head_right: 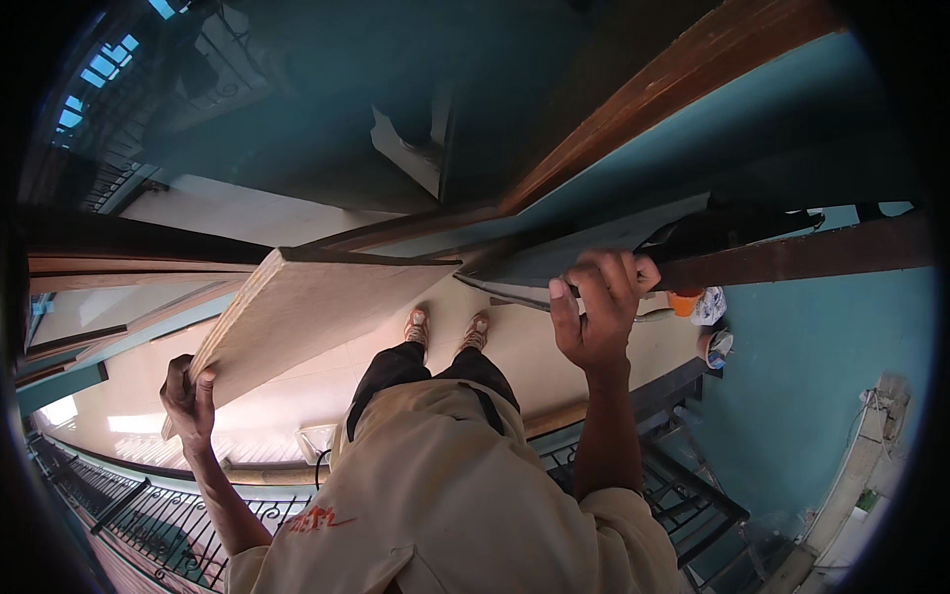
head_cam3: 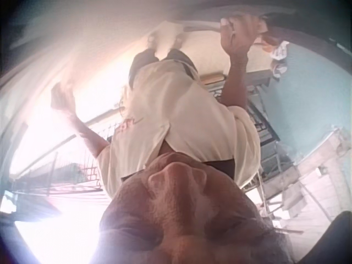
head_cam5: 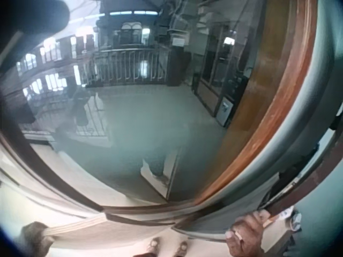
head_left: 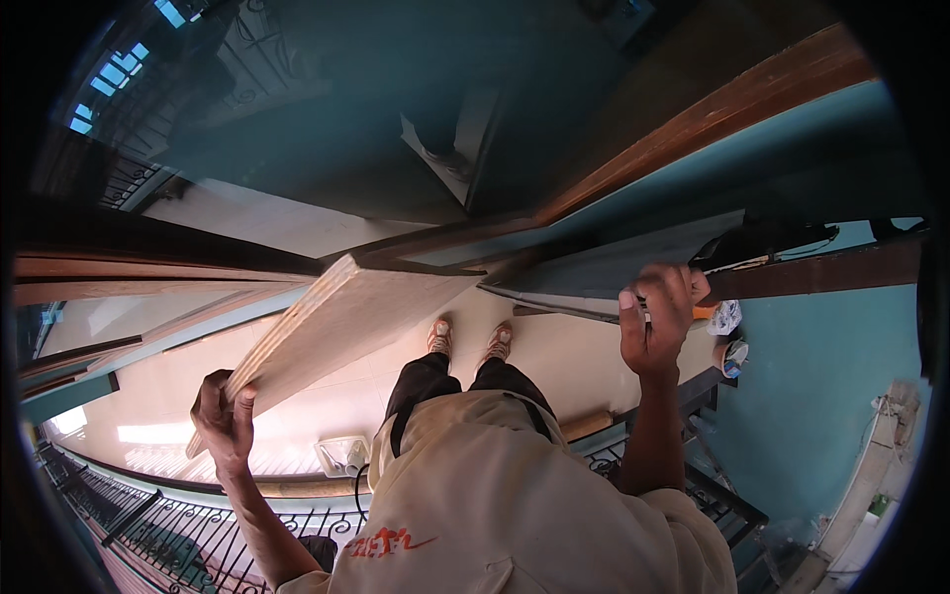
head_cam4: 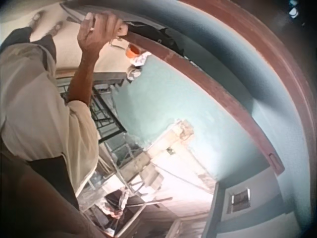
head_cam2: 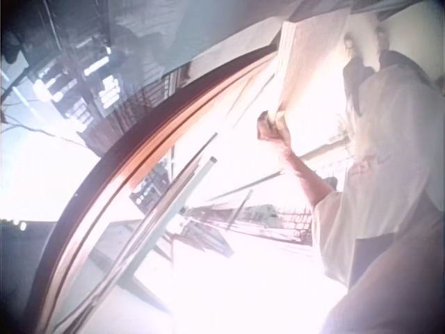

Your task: The person walks down a staircase into a cluttered room, picks up long metal strips and a large board, and carries them upstairs. They place the items against a wall and then move a metal ladder. Finally, they pick up a bucket and a small container from the stairs.

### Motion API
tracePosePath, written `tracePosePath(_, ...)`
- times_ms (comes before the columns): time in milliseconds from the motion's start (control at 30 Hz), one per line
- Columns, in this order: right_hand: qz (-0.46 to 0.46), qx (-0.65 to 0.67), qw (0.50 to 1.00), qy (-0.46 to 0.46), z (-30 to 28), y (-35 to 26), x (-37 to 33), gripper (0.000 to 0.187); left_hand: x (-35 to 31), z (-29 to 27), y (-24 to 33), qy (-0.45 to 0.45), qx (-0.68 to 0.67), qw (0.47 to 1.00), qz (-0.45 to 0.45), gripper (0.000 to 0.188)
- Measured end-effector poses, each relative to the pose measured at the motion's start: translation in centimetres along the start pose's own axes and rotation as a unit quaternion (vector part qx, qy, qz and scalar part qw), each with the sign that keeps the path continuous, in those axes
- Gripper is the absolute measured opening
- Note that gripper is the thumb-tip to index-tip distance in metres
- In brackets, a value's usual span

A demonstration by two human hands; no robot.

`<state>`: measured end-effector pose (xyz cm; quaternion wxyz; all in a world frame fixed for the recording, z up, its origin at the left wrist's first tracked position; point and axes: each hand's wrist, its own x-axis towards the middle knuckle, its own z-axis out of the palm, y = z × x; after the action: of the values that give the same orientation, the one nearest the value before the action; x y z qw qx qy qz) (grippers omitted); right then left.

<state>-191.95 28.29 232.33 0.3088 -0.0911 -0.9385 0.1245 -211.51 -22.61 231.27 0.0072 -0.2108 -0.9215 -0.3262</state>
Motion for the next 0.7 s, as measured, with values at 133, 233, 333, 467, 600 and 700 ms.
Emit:
tracePosePath(133, 0.003, 0.012, 1.0, -0.015, -0.6, 0.6, -0.5, 0.015, 5.3, 6.9, 7.0, 0.018, 0.035, 0.998, 0.041, 0.039)
tracePosePath(233, -0.009, 0.026, 0.999, -0.017, -0.9, 1.0, -0.8, 0.017, 7.2, 10.9, 11.7, 0.047, 0.095, 0.992, 0.076, 0.039)
tracePosePath(333, -0.016, 0.04, 0.999, -0.02, -1.3, 0.8, -1.5, 0.021, 7.5, 12.5, 15.3, 0.025, 0.074, 0.989, 0.122, 0.04)
tracePosePath(467, -0.019, 0.046, 0.998, -0.036, -1.7, 1.1, -2.4, 0.026, 9.0, 13.4, 20.4, 0.031, 0.06, 0.982, 0.178, 0.04)
tracePosePath(600, -0.008, 0.039, 0.998, -0.049, -2.1, 1.1, -3.3, 0.041, 11.7, 14.4, 25.4, 0.015, 0.044, 0.979, 0.197, 0.038)
tracePosePath(700, -0.017, 0.033, 0.999, -0.037, -2.1, 0.6, -3.6, 0.042, 12.6, 15.4, 27.9, 0.007, 0.04, 0.983, 0.176, 0.04)
